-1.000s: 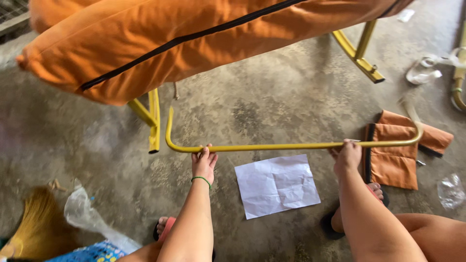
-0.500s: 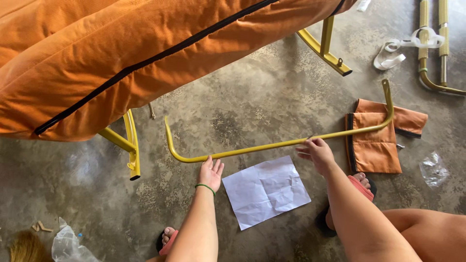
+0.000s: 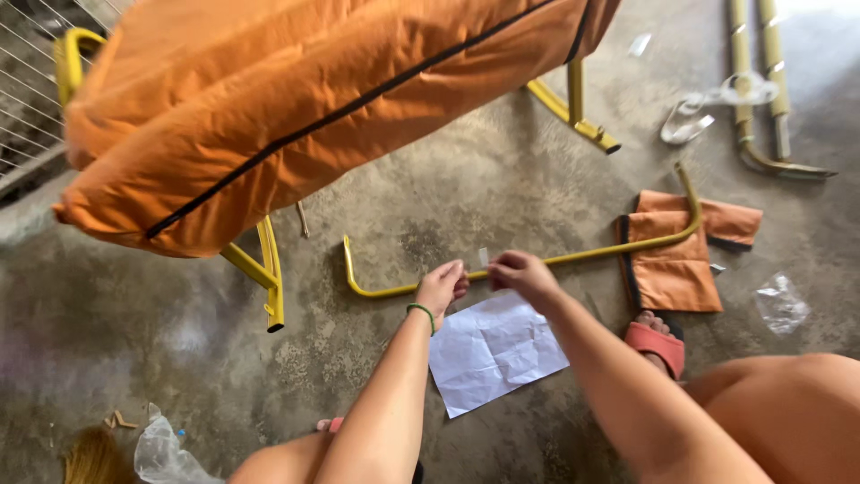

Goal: The person assembles a yellow metal frame with an orange cushioned seat. They connect metal poles, secure joints, and handle an instruction sheet and small hardware pieces on the floor.

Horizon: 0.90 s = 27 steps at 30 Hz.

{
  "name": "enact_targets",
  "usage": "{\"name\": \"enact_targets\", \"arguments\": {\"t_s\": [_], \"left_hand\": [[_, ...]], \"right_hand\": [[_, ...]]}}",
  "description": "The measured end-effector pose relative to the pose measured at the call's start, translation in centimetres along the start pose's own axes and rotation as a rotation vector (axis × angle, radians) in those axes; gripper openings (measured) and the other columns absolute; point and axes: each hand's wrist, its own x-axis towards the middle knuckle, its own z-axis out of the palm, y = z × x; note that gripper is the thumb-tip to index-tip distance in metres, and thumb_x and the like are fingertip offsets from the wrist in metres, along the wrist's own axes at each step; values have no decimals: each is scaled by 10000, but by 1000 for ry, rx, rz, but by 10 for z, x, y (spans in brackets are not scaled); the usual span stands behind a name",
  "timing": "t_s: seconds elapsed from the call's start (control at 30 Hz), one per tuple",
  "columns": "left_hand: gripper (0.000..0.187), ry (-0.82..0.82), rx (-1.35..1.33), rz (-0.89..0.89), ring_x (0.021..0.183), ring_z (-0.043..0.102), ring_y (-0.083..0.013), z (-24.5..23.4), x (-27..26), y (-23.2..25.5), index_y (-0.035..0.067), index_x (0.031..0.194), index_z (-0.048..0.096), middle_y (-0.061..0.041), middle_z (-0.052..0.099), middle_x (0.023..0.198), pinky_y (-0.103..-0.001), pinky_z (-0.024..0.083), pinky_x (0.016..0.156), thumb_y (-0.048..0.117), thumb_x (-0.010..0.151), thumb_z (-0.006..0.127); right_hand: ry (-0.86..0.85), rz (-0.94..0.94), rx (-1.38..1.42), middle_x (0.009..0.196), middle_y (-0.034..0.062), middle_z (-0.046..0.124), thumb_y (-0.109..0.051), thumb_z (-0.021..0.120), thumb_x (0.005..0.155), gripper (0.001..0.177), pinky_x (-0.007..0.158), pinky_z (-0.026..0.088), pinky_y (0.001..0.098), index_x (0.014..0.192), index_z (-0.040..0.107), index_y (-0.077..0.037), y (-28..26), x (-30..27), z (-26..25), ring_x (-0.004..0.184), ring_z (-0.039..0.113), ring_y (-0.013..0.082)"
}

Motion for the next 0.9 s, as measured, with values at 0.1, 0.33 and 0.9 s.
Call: {"name": "enact_targets", "arguments": {"t_s": [0.1,0.33,0.9], "left_hand": [[321,135,225,307,926,715,-96,43,-32,28,31,1131,773,12,791,1022,-268,569,832,293,960,700],[333,164,232,311,741,696,-97,97,-102,85,47,1102,788,-20,762,895,-281,595,663,334,942,732],[192,-102,210,146,710,671,-102,225,101,36,82,1168,684,-19,695,867,-280,583,628,179,1012,626]], "right_hand": [[-50,-126,-103,865,78,744,-138,689,960,157,698,566,286,993,703,15,-35,-31,26,752,686,139],[-122,-221,-75,948,70,752,-131,671,971,177,772,576,300,1075,685,12,-86,-71,21,834,686,140],[-39,-9,-314,946,35,751,-344,693,940,329,784,567,306,1130,733,-79,-57,45,-225,859,679,132]]}}
